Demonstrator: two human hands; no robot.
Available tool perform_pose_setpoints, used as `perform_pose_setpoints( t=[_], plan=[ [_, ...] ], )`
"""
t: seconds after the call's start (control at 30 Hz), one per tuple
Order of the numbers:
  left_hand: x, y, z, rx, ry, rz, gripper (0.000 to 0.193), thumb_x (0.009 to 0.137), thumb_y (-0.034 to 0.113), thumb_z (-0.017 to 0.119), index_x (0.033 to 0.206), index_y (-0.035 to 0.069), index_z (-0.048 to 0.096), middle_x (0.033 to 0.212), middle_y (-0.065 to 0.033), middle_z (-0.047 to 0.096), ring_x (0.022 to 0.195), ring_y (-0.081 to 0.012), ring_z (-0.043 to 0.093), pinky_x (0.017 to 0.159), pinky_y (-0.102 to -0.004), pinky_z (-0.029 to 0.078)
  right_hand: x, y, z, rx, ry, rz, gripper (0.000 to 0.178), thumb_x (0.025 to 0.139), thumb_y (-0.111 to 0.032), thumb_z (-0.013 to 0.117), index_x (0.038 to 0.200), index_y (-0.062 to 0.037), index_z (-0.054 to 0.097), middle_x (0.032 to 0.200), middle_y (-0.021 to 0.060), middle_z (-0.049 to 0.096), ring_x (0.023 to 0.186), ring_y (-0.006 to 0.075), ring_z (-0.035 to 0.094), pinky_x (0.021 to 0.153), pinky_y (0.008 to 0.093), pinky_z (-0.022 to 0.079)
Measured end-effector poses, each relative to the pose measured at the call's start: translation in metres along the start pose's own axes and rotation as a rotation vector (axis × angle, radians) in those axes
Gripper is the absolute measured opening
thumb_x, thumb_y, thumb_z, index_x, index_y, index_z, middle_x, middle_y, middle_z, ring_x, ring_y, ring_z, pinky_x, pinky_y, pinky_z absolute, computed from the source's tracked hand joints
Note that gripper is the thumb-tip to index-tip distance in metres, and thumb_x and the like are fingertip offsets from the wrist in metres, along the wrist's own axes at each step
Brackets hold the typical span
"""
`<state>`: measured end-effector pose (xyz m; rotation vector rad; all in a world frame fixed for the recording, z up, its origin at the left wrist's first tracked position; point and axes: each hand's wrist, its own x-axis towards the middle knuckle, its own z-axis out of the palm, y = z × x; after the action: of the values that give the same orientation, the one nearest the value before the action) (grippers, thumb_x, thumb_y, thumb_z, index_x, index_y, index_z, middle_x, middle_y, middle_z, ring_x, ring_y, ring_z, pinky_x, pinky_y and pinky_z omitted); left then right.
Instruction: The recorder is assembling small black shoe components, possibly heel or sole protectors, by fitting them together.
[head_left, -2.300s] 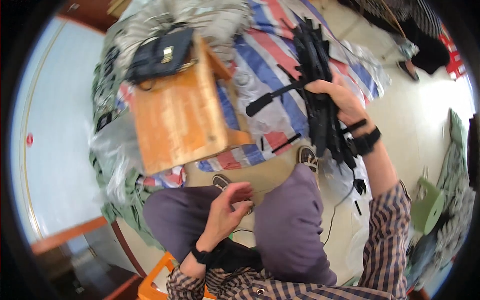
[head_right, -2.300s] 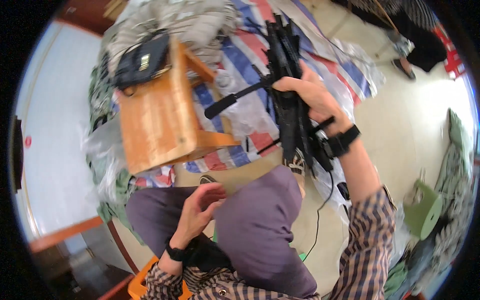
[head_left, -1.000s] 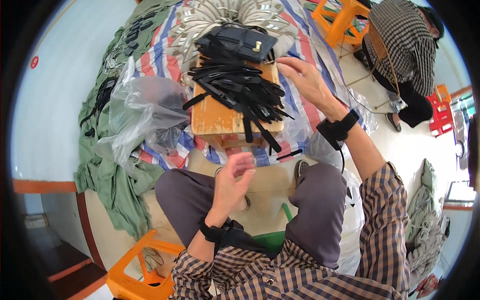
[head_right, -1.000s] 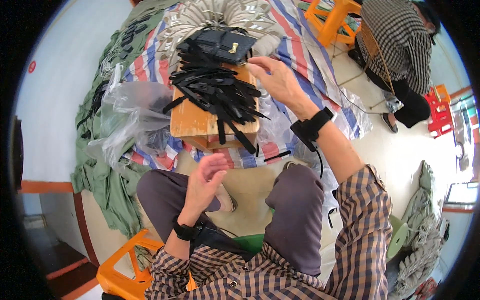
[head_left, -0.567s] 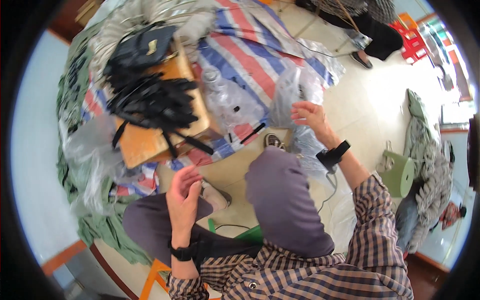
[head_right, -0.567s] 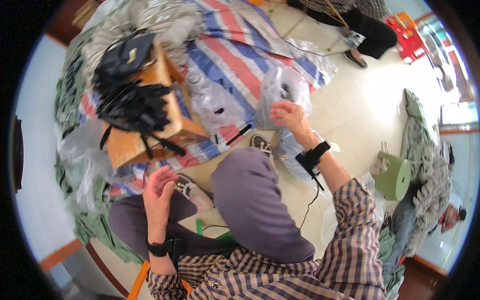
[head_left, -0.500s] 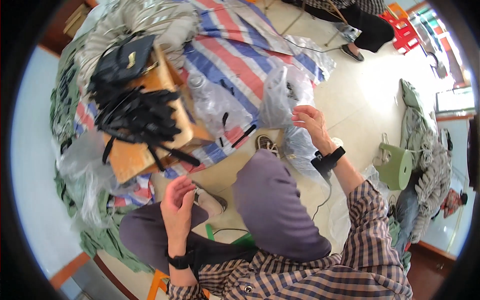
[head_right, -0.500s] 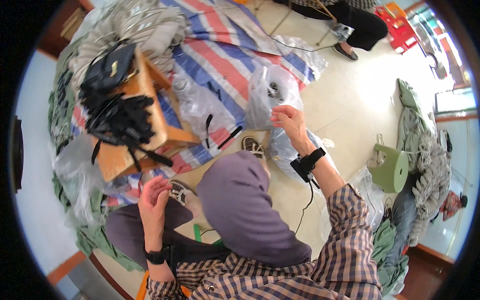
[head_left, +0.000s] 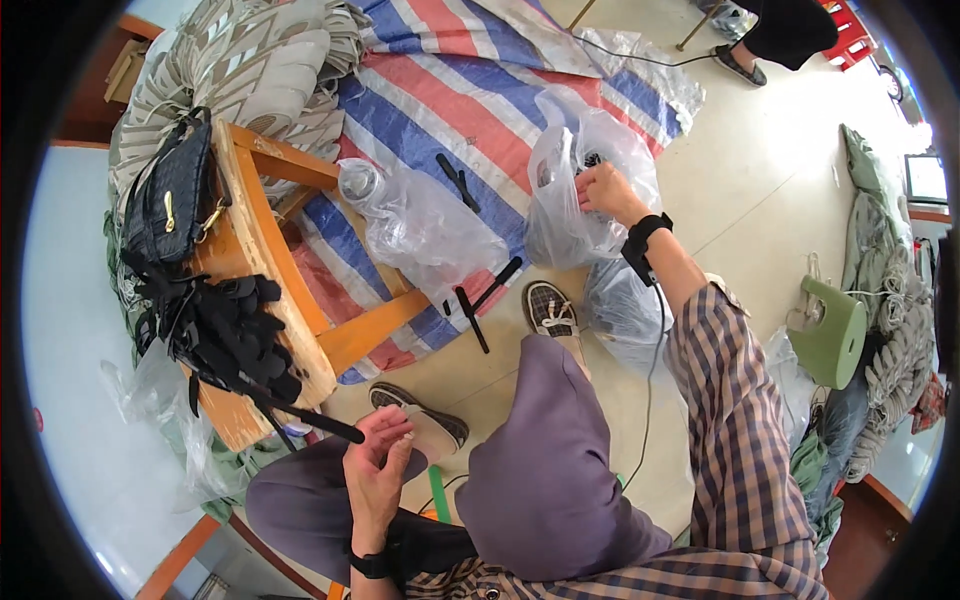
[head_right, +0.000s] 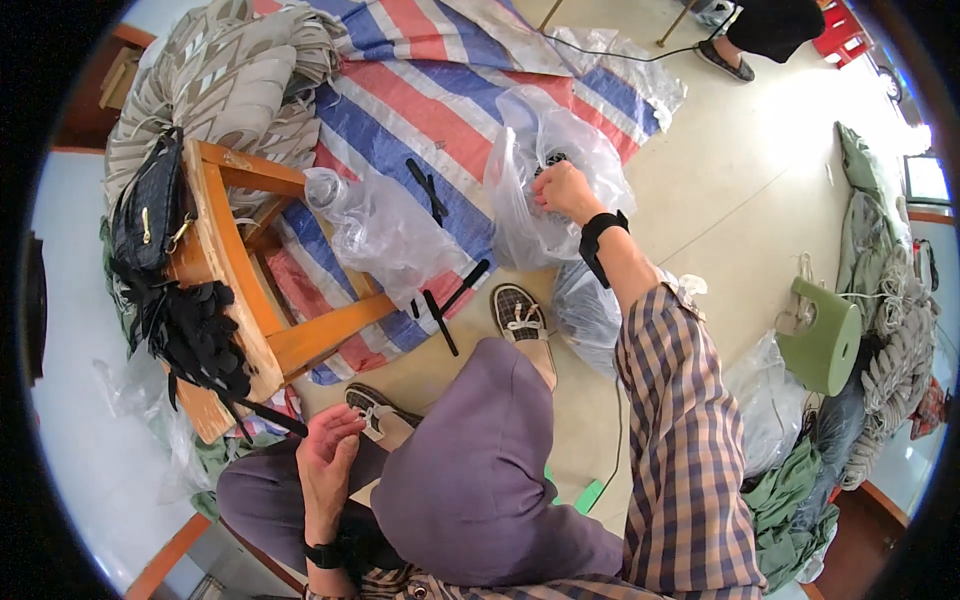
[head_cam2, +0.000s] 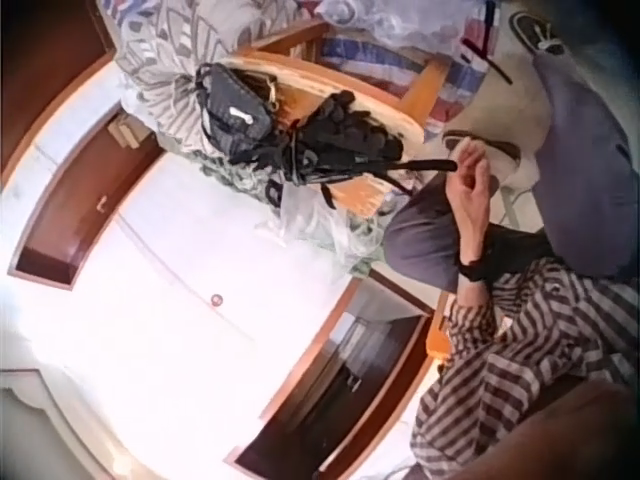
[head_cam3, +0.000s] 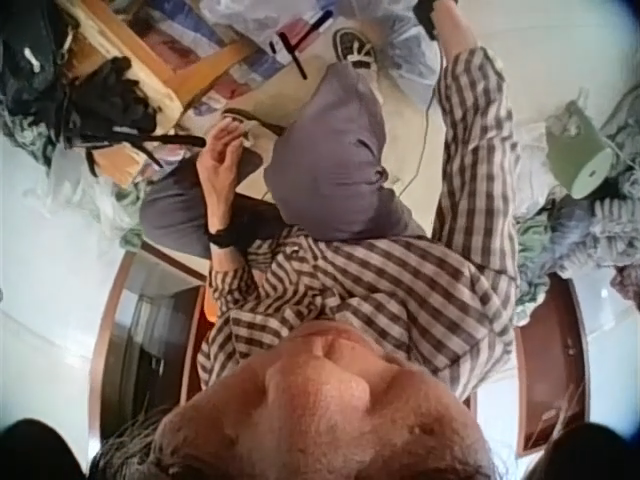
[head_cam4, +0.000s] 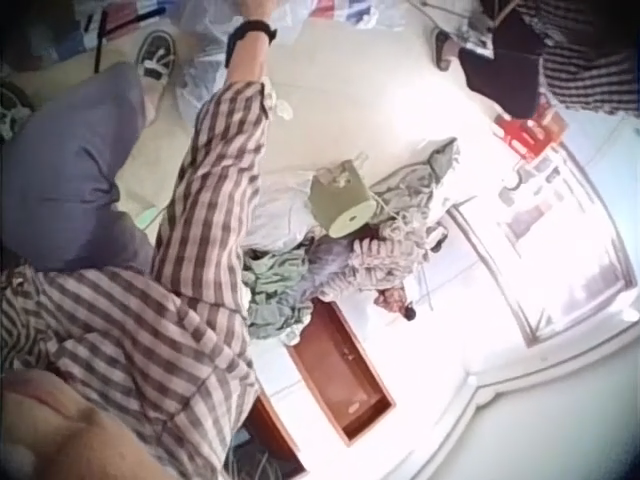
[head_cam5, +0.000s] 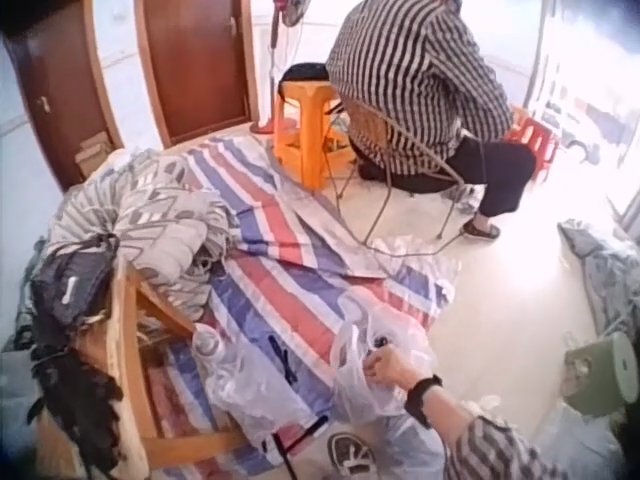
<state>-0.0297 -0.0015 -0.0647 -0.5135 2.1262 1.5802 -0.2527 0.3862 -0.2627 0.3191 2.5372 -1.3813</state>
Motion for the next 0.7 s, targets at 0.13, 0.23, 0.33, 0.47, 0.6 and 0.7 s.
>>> perform_pose_setpoints(
  t=[0.13,0.23,0.33,0.47,0.6,0.7],
  plan=[
    [0.004,0.003,0.003,0.035,-0.006,-0.042,0.036,0.083,-0.001,0.056,0.119,-0.003,0.049,0.107,-0.0142,0.059,0.098,-0.0226,0.061,0.086,-0.0322,0.047,0.012,0.011,0.008,-0.546,0.163,-0.268,0.017,0.073,-0.002,0.054,0.086,-0.0018,0.066,0.092,0.0195,0.065,0.083,0.0387,0.062,0.076,0.0424,0.051],
    [0.003,0.003,0.005,0.028,-0.011,-0.075,0.036,0.083,-0.001,0.056,0.118,-0.002,0.049,0.107,-0.0143,0.059,0.099,-0.0224,0.061,0.087,-0.0320,0.047,0.014,0.012,-0.004,-0.862,0.153,-0.236,0.017,0.075,-0.005,0.056,0.089,-0.0053,0.066,0.094,0.0168,0.065,0.087,0.0347,0.063,0.077,0.0414,0.051],
    [0.003,0.004,0.004,-0.007,0.007,-0.087,0.036,0.083,0.000,0.057,0.119,0.000,0.049,0.107,-0.0140,0.059,0.100,-0.0216,0.060,0.088,-0.0321,0.047,0.017,-0.008,-0.007,-1.089,-0.002,-0.110,0.017,0.077,-0.008,0.058,0.092,-0.0084,0.067,0.095,0.0143,0.066,0.091,0.0306,0.064,0.077,0.0391,0.052],
    [0.003,0.001,0.003,0.029,0.011,-0.129,0.037,0.083,-0.001,0.057,0.119,0.000,0.048,0.108,-0.0139,0.059,0.101,-0.0217,0.060,0.088,-0.0326,0.047,0.020,-0.030,0.001,-1.201,-0.185,-0.030,0.017,0.078,-0.010,0.060,0.093,-0.0099,0.068,0.094,0.0119,0.067,0.092,0.0280,0.065,0.075,0.0370,0.053],
    [0.008,0.004,0.010,0.042,-0.048,-0.101,0.037,0.083,-0.002,0.057,0.119,0.000,0.048,0.110,-0.0142,0.058,0.101,-0.0219,0.059,0.088,-0.0328,0.047,0.034,0.007,0.022,-1.117,-0.169,-0.238,0.030,0.075,-0.008,0.062,0.105,-0.0090,0.061,0.102,0.0159,0.062,0.099,0.0268,0.061,0.083,0.0347,0.050],
    [0.008,0.003,0.007,0.034,-0.045,-0.110,0.037,0.083,-0.004,0.055,0.118,0.000,0.048,0.110,-0.0144,0.058,0.101,-0.0222,0.059,0.088,-0.0328,0.047,0.028,0.010,0.026,-0.940,-0.055,-0.405,0.042,0.078,-0.016,0.063,0.116,-0.0070,0.049,0.113,0.0201,0.054,0.109,0.0287,0.054,0.091,0.0359,0.045]
  ],
)
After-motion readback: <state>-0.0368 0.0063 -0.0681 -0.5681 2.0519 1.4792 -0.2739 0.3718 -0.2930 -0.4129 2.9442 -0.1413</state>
